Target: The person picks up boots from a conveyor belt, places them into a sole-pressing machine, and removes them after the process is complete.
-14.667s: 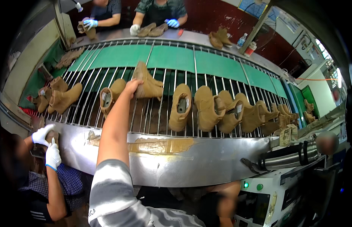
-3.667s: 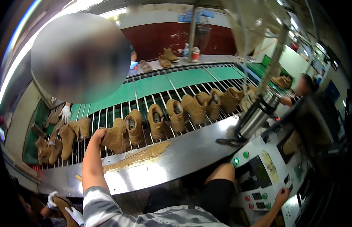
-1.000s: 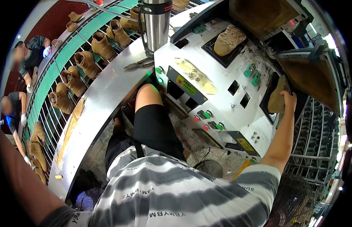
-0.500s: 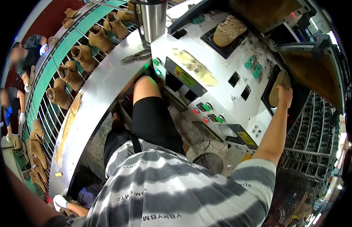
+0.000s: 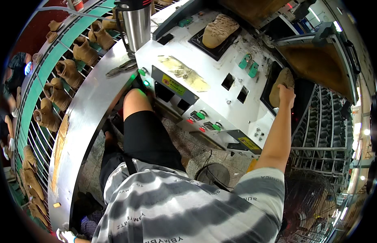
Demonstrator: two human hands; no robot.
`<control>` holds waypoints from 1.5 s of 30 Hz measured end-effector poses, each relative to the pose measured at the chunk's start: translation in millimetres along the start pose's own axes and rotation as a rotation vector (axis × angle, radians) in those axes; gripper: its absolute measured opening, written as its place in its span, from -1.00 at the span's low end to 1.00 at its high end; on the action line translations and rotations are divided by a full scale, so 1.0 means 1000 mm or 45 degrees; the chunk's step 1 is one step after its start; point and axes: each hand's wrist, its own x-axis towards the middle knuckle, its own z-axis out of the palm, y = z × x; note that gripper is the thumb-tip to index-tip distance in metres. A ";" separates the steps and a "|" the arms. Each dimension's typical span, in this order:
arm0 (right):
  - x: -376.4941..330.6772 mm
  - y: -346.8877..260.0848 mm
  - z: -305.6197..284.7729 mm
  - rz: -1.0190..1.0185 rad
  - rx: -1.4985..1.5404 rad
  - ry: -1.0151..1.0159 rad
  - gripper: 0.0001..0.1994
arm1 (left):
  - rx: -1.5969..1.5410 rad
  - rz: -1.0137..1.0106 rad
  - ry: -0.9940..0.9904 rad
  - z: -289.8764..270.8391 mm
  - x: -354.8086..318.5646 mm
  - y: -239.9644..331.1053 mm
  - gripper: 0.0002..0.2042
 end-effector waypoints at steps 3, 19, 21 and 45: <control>-0.007 -0.006 -0.003 -0.036 -0.023 -0.027 -0.26 | -0.009 0.014 0.020 0.004 0.001 0.000 -0.80; 0.007 -0.007 0.001 -0.042 -0.056 -0.008 -0.25 | -0.012 0.001 0.057 -0.002 -0.013 -0.008 -0.81; -0.007 -0.013 0.008 -0.050 -0.007 -0.004 -0.25 | -0.002 -0.004 0.056 -0.005 -0.012 -0.009 -0.81; 0.032 0.028 0.009 -0.294 -0.044 -0.111 -0.21 | -0.730 -0.188 1.109 0.055 0.026 -0.042 -0.82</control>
